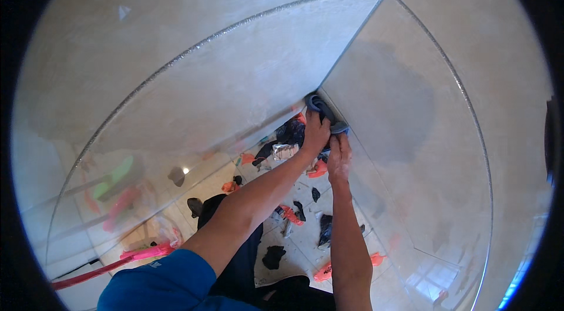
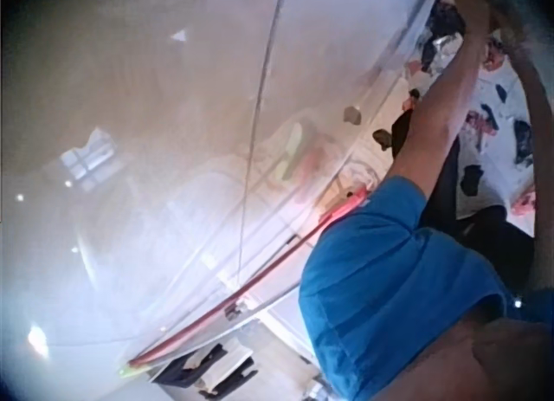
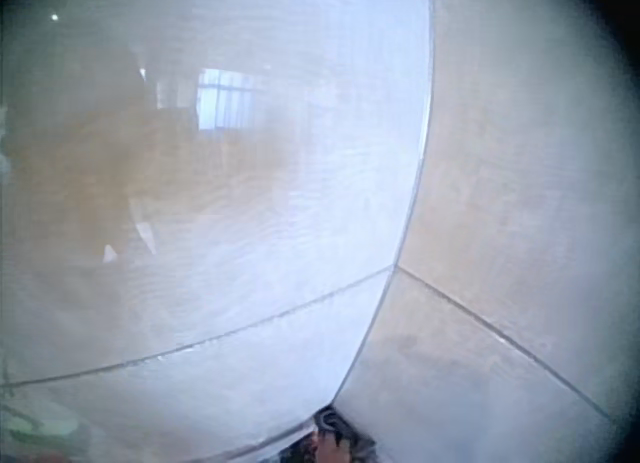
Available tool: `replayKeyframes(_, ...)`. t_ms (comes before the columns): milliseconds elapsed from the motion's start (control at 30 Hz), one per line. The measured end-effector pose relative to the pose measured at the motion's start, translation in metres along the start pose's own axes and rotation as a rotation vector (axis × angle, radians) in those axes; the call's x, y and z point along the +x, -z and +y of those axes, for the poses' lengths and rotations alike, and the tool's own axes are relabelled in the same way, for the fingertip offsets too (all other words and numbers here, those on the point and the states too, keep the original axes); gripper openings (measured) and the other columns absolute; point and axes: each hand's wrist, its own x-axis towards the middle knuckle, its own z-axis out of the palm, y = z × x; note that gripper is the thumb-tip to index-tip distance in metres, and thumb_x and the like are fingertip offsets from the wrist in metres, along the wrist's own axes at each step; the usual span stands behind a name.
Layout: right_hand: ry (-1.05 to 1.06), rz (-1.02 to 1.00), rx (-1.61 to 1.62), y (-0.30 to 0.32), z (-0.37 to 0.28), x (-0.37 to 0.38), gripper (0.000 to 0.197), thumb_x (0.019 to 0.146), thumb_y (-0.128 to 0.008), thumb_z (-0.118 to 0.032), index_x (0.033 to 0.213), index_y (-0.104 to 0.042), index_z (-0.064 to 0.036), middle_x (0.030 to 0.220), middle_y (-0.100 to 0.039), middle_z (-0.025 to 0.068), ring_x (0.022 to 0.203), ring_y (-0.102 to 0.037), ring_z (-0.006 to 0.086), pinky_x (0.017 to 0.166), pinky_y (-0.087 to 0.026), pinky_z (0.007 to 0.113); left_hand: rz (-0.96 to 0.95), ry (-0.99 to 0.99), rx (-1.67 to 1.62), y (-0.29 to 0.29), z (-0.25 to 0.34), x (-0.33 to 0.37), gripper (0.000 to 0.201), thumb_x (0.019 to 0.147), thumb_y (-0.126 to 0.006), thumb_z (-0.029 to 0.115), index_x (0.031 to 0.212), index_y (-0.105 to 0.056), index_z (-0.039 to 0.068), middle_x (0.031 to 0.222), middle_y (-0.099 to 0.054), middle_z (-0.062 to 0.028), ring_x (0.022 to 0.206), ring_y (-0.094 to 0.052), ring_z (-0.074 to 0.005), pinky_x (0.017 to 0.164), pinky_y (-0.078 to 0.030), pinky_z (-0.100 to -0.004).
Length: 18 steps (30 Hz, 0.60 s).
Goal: The person kneels on the floor and wipes the lower section of a tiled wall with a dark cloth. They move along the wall, cleaning the area near the floor and around a white sink.
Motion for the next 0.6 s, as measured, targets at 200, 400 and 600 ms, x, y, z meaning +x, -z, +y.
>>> replayKeyframes(200,-0.263,-0.016,0.179,-0.035,0.033,-0.009,0.031,0.085,-0.054,-0.005,0.116,-0.058,-0.0002,0.106,-0.066,0.0146,0.096,-0.06,0.0218,0.087,-0.046,0.034,-0.154,0.376,-0.095,0.005,-0.066,0.011,0.044,0.082,-0.054,0.021,0.118,-0.05,-0.004,0.118,-0.053,-0.0332,0.114,-0.048,-0.0486,0.1,-0.037,-0.0472)
replayKeyframes(400,-0.441,-0.075,0.374,-0.029,0.016,-0.013,0.033,0.085,-0.052,-0.002,0.118,-0.055,0.0014,0.11,-0.063,0.0121,0.101,-0.058,0.0204,0.093,-0.043,0.033,-0.231,0.576,-0.239,0.001,-0.058,0.006,0.039,0.085,-0.051,0.017,0.119,-0.048,-0.002,0.114,-0.056,-0.0205,0.104,-0.055,-0.0295,0.093,-0.043,-0.0409)
replayKeyframes(600,-0.383,0.099,0.616,-0.002,-0.039,-0.021,0.033,0.09,-0.047,-0.002,0.122,-0.054,-0.0003,0.117,-0.06,0.0095,0.106,-0.054,0.0182,0.097,-0.041,0.033,-0.218,0.383,-0.018,0.003,0.021,-0.014,0.037,0.083,-0.053,0.019,0.106,-0.048,-0.009,0.109,-0.052,-0.0318,0.105,-0.051,-0.0455,0.092,-0.039,-0.0468)
